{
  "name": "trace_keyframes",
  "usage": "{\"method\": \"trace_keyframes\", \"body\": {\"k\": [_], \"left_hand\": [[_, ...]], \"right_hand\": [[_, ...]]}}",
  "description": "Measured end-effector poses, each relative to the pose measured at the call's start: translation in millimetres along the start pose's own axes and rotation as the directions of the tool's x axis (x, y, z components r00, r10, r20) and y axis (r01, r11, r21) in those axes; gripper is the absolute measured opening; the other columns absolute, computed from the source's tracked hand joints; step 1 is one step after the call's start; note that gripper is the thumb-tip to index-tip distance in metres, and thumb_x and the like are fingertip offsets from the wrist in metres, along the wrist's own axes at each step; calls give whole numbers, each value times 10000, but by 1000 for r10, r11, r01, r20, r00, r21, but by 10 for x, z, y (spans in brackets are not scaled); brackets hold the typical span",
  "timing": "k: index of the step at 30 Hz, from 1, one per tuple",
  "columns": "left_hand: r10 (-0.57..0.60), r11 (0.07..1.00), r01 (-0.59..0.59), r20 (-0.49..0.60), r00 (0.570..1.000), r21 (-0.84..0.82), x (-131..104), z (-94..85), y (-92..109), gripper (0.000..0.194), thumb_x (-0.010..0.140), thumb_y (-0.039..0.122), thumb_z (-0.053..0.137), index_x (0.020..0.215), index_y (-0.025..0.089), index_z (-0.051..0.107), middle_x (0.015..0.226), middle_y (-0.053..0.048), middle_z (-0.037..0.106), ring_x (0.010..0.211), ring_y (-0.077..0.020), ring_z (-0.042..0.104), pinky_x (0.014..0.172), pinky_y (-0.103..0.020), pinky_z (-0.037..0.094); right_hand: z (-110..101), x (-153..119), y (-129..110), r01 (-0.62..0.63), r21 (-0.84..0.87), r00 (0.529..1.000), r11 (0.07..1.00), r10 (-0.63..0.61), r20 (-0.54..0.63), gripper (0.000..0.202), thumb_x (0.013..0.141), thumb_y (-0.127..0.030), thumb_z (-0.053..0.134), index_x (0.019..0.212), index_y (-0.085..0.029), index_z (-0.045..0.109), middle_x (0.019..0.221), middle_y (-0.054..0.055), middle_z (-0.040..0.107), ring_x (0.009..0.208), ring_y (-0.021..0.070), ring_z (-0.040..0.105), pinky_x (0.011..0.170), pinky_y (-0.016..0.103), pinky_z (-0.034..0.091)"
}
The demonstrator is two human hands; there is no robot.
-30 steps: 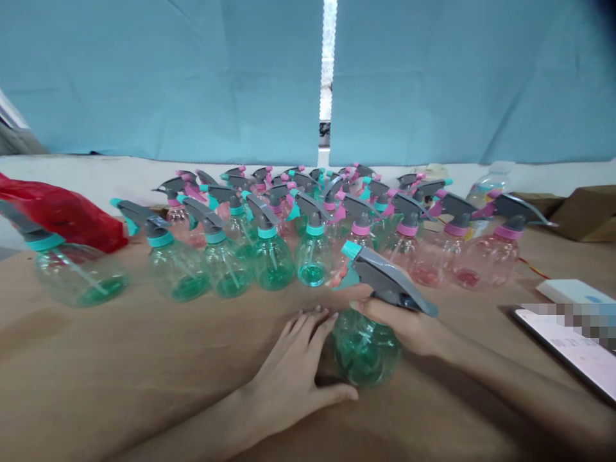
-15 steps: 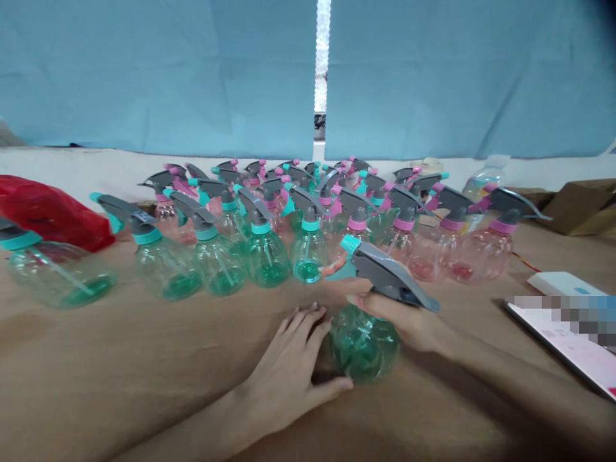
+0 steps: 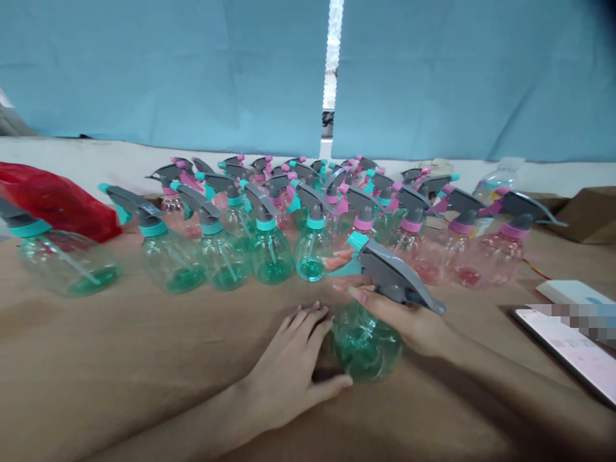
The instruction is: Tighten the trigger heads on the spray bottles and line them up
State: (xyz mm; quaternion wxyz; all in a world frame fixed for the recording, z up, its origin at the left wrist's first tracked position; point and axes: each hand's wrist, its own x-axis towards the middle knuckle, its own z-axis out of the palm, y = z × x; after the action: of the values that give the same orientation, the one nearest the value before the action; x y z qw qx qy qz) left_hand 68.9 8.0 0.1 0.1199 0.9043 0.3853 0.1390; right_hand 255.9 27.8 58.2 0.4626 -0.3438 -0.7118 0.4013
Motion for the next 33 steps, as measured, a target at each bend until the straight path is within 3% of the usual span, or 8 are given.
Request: {"method": "trace_keyframes", "body": {"k": [4,9,17,22,25,29,33], "left_hand": [[6,1000,-6,-7,1000,5,-7,12,-12,669,804,554,573,1296,132,409,1370,-149,413,1261,-307,345,1038,-477,257],[2,1000,-2,-16,1000,8,-1,19,-22,669,800,565,571,1292,143,408,1363,-149,420,1258,-308,351,1026,-476,274],[0,1000,0,-14,1000,4,-5,5,-8,667,802,558,574,1297,144,407,1359,-149,423,1255,-308,358,1023,-469,280],[-3,1000,3,-8,1000,-2,1,-5,4,652,802,556,577,1275,130,432,1351,-152,432,1251,-304,361,1023,-465,283],[-3,1000,3,-16,1000,-14,3,-8,0,654,800,560,575,1284,146,425,1351,-147,435,1246,-313,371,1014,-481,289],[-1,999,0,-21,1000,-32,2,-4,-8,649,799,563,573,1291,169,418,1356,-142,432,1249,-318,369,1012,-490,288],[3,1000,-4,-26,1000,-21,-2,-1,-9,662,797,554,583,1299,160,408,1357,-139,429,1253,-305,361,1019,-477,288]], "right_hand": [[1,24,-48,15,-12,1000,1000,-15,16,177,799,-250,515,799,-274,691,904,12,700,932,190,647,888,388,504],[4,37,-71,25,7,999,1000,-25,20,169,781,-230,522,750,-278,682,900,6,703,923,191,651,879,399,509],[-12,13,-44,34,45,998,998,-36,50,192,793,-195,515,829,-274,687,974,1,695,949,174,642,874,353,513],[-22,9,9,4,46,999,999,-6,39,377,796,-176,525,1154,-287,569,1108,21,653,919,171,648,856,362,517],[-22,8,15,4,45,999,999,-5,37,430,796,-170,522,1208,-294,524,1137,27,641,907,174,650,863,373,510],[-24,4,11,11,51,999,999,-12,35,268,793,-190,534,1027,-283,624,1133,12,638,898,170,651,842,350,521],[-35,-3,17,25,11,999,1000,-25,35,182,810,-193,512,829,-275,674,936,-5,687,870,168,650,792,329,533]]}}
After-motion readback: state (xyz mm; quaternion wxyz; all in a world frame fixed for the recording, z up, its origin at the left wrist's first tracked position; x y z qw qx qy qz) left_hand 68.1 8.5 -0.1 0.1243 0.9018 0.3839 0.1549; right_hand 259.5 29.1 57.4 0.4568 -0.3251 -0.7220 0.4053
